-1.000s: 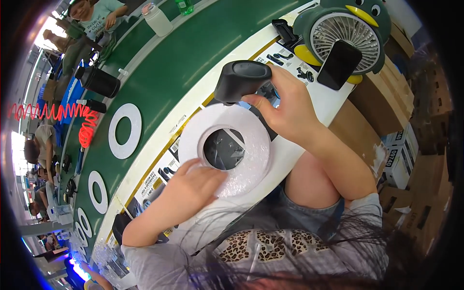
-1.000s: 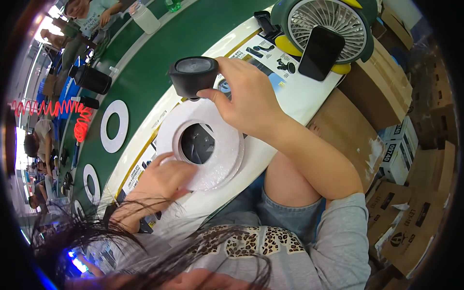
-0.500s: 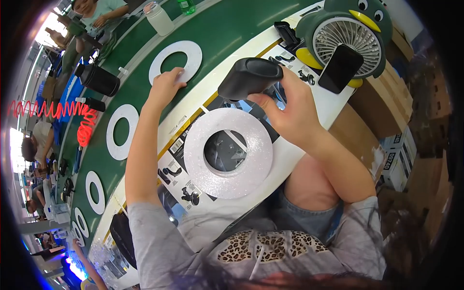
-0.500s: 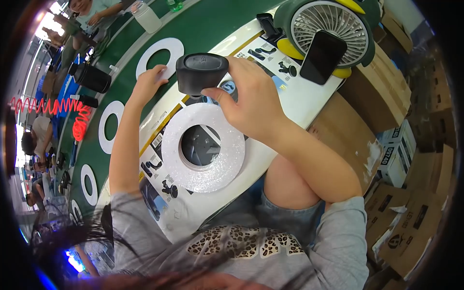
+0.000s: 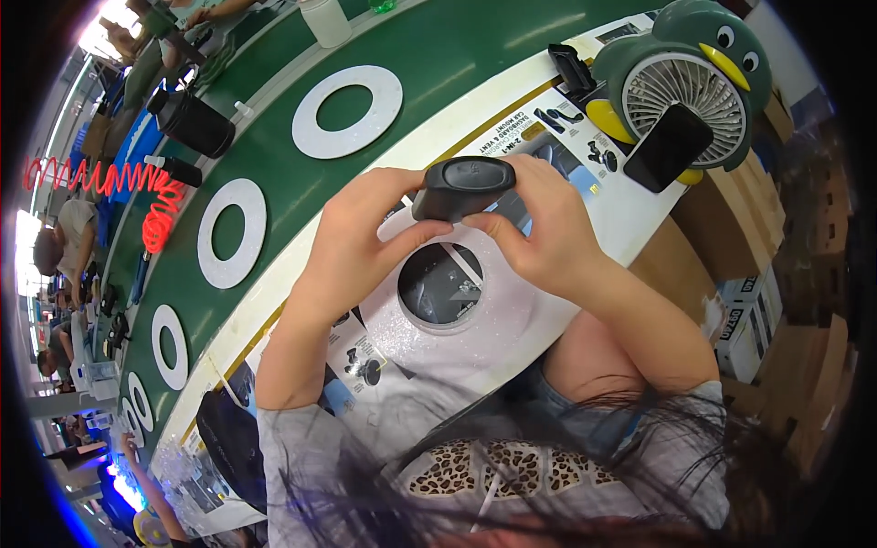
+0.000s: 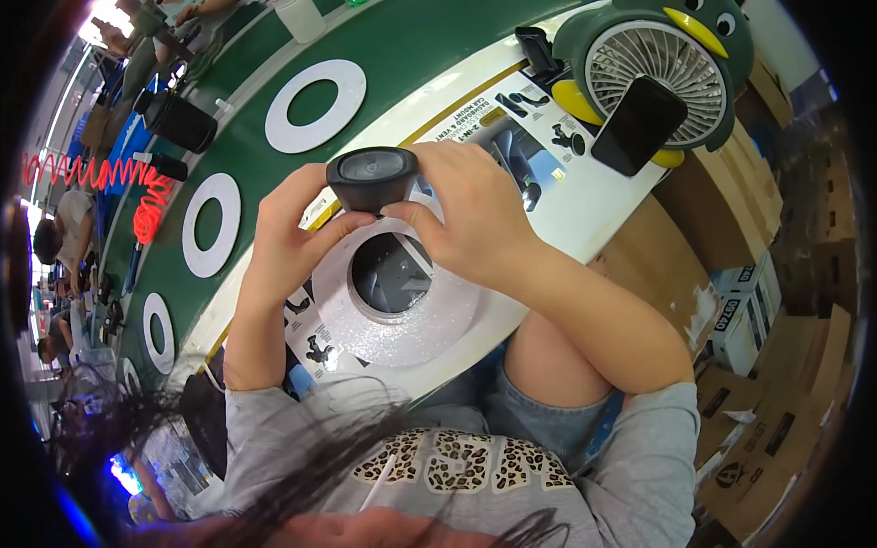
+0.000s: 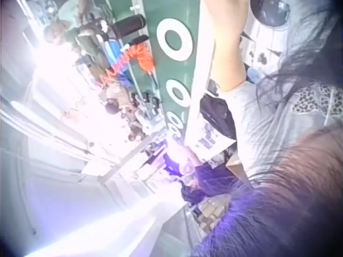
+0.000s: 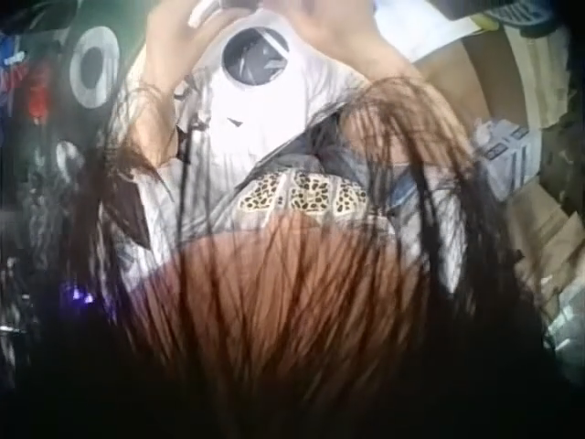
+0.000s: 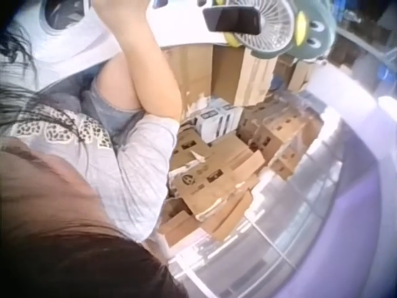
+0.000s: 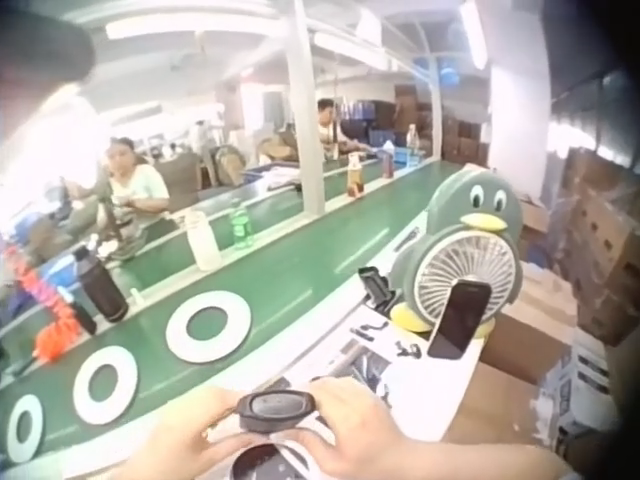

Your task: Assembling the components of a circular LED ring light fixture at a factory workstation.

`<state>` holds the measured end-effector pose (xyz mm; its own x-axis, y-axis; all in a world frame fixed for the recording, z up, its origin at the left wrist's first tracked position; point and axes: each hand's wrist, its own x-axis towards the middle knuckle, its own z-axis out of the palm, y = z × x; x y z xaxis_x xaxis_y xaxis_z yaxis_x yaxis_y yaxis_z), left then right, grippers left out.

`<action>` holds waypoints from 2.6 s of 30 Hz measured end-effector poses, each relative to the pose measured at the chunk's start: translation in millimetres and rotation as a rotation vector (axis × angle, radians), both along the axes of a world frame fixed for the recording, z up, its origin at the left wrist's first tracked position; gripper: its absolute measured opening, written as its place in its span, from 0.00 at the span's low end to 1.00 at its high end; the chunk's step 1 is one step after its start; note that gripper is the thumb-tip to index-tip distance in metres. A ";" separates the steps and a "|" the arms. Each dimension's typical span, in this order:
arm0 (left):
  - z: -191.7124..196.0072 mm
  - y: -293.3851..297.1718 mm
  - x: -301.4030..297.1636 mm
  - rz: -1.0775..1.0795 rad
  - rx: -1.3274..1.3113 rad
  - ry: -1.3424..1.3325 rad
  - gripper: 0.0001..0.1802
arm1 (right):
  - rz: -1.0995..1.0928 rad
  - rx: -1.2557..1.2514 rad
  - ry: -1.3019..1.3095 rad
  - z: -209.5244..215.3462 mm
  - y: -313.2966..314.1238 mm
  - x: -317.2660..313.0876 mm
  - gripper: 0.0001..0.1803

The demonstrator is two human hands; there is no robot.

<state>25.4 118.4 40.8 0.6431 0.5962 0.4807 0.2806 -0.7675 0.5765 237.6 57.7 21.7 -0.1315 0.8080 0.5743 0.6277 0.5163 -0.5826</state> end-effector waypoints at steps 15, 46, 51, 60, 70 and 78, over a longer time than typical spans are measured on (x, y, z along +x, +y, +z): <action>-11.0 -1.8 4.6 0.044 0.112 -0.027 0.21 | 0.022 0.001 -0.054 -1.5 -1.1 -2.7 0.20; -7.6 6.2 2.2 0.075 0.272 -0.035 0.20 | 0.015 0.112 -0.032 -6.9 10.6 -9.5 0.20; -13.9 10.4 2.5 0.094 0.249 -0.048 0.19 | 0.002 0.101 -0.040 -10.9 14.1 -12.2 0.20; -22.3 13.7 4.2 0.114 0.245 -0.082 0.18 | -0.014 0.101 -0.053 -13.0 15.8 -12.7 0.19; -23.5 13.7 4.3 0.131 0.245 -0.074 0.18 | -0.012 0.077 -0.057 -12.3 15.4 -12.8 0.18; -0.3 3.6 -3.8 0.131 0.201 -0.003 0.18 | 0.007 0.085 -0.008 -10.3 15.1 -18.1 0.18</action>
